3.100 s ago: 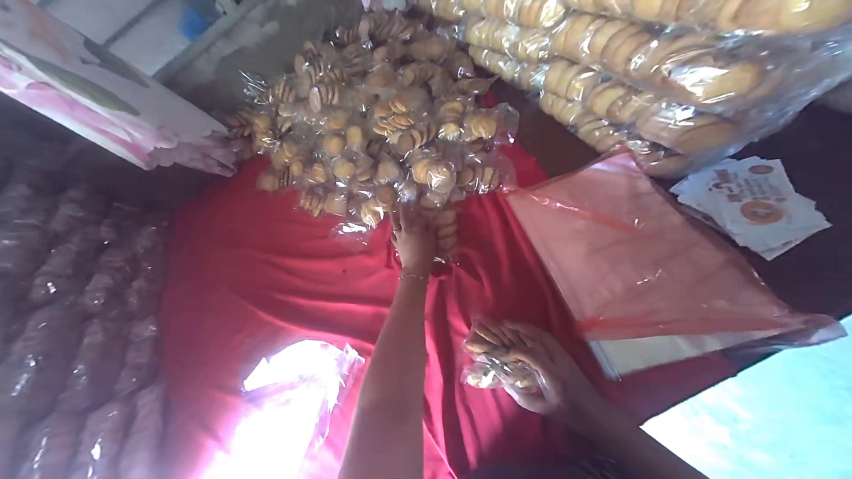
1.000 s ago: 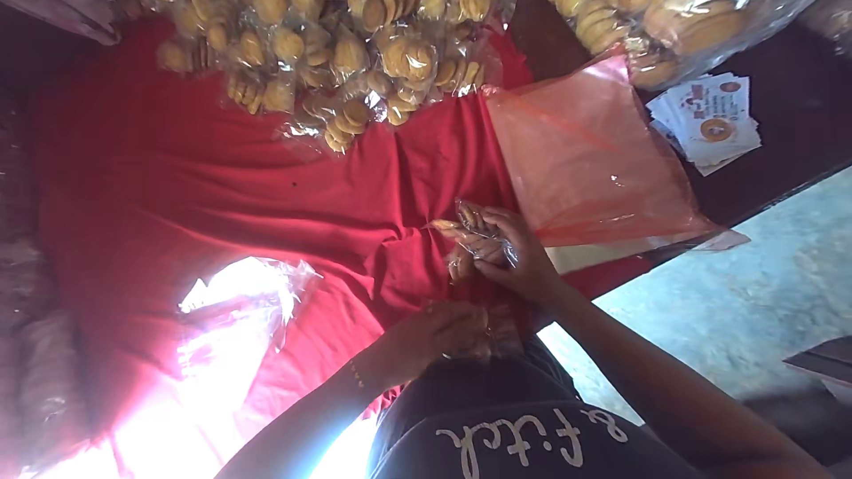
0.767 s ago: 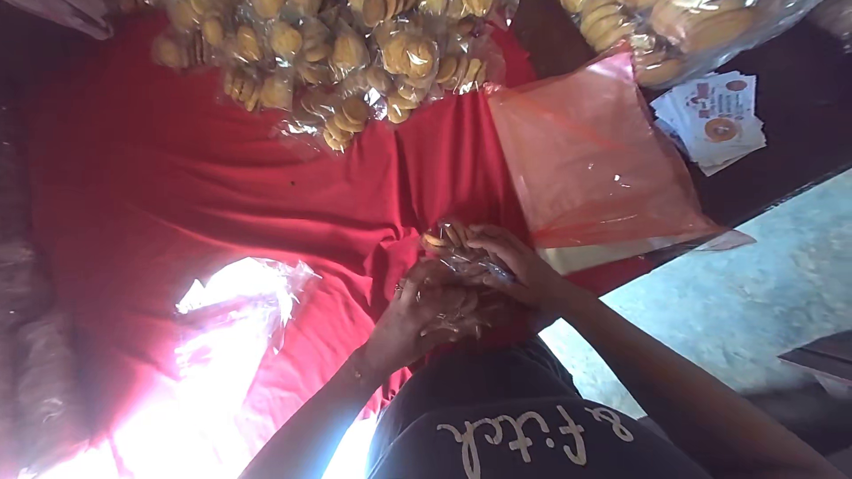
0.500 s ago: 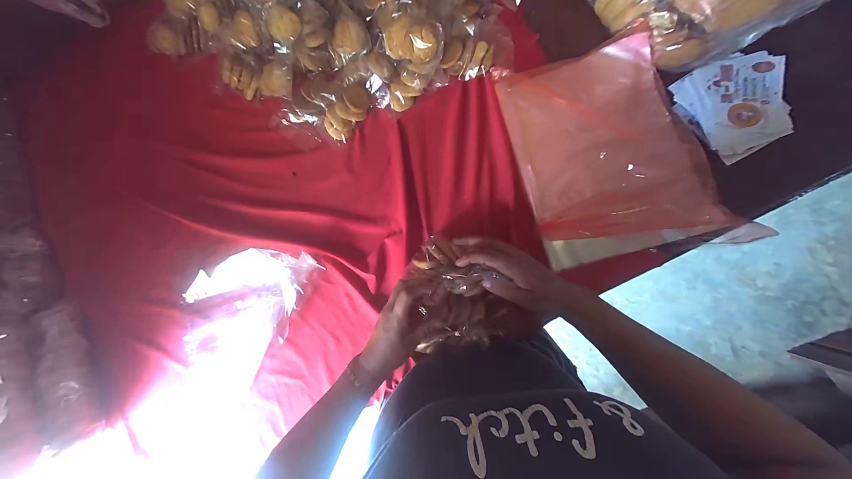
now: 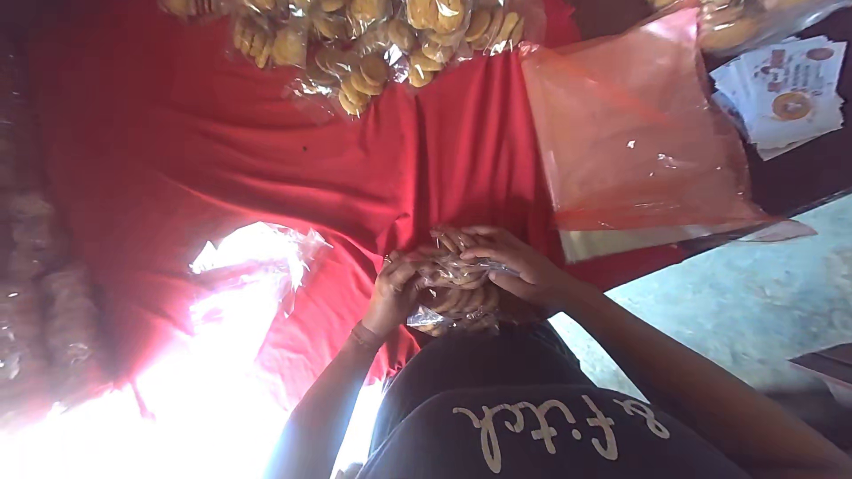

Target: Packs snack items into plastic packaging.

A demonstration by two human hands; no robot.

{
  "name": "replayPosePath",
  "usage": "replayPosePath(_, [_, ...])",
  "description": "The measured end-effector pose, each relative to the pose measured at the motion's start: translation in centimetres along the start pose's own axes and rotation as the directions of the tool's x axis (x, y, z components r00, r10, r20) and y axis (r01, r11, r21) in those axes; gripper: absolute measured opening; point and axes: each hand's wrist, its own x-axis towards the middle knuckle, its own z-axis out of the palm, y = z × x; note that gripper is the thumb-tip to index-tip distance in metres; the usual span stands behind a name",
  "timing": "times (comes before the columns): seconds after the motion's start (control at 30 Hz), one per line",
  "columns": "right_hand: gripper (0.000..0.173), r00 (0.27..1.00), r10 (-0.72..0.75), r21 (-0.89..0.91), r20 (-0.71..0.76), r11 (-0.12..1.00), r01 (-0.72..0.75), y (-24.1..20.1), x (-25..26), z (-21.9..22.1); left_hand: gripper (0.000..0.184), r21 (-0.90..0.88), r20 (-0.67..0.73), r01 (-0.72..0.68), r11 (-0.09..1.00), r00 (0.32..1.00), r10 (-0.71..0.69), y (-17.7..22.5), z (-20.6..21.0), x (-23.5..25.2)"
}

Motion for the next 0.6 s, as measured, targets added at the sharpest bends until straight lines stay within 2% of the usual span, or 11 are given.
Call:
replayPosePath(0.07, [0.04,1.0,0.005,-0.007,-0.014,1.0,-0.005,0.2,-0.3,0.4,0.02,-0.077,0.155,0.024,0.997,0.988,-0.012,-0.2,-1.2,0.0])
replayPosePath(0.13, [0.04,1.0,0.015,0.004,0.002,1.0,-0.016,0.3,-0.6,0.5,0.022,-0.031,0.198,-0.008,0.999,0.98,0.014,0.3,-1.5,0.2])
replayPosePath(0.23, [0.043,0.999,0.029,0.032,0.027,0.999,-0.03,0.1,-0.5,0.1,0.02,0.085,0.052,-0.077,0.993,0.996,0.073,1.2,-0.2,0.4])
replayPosePath(0.33, [0.036,0.999,0.024,0.007,-0.041,1.0,-0.024,0.3,-0.5,0.0,0.011,0.202,-0.122,-0.122,0.972,0.981,0.148,1.0,2.0,0.5])
replayPosePath(0.4, [0.036,0.999,0.006,-0.018,-0.043,1.0,-0.007,0.7,-0.6,0.0,0.01,0.294,-0.171,-0.12,0.948,0.969,0.176,0.5,1.6,0.3])
replayPosePath(0.43, [0.036,0.999,0.001,-0.016,-0.044,1.0,-0.001,0.8,-0.7,0.0,0.018,0.277,-0.149,-0.118,0.954,0.975,0.164,0.5,0.6,0.0])
replayPosePath(0.5, [0.036,0.999,0.007,-0.007,-0.042,1.0,-0.007,0.8,-1.2,0.2,0.038,0.09,0.08,-0.082,0.993,0.994,0.075,0.9,-2.3,-1.1])
replayPosePath(0.53, [0.035,0.999,0.011,-0.004,-0.043,1.0,-0.012,0.7,-1.4,0.3,0.049,0.001,0.215,-0.053,0.999,0.975,0.052,1.1,-3.5,-1.8])
replayPosePath(0.6, [0.034,0.997,0.023,-0.011,-0.067,1.0,-0.024,0.5,-1.6,0.5,0.056,0.018,0.409,-0.058,0.998,0.912,0.045,1.4,-4.7,-3.0])
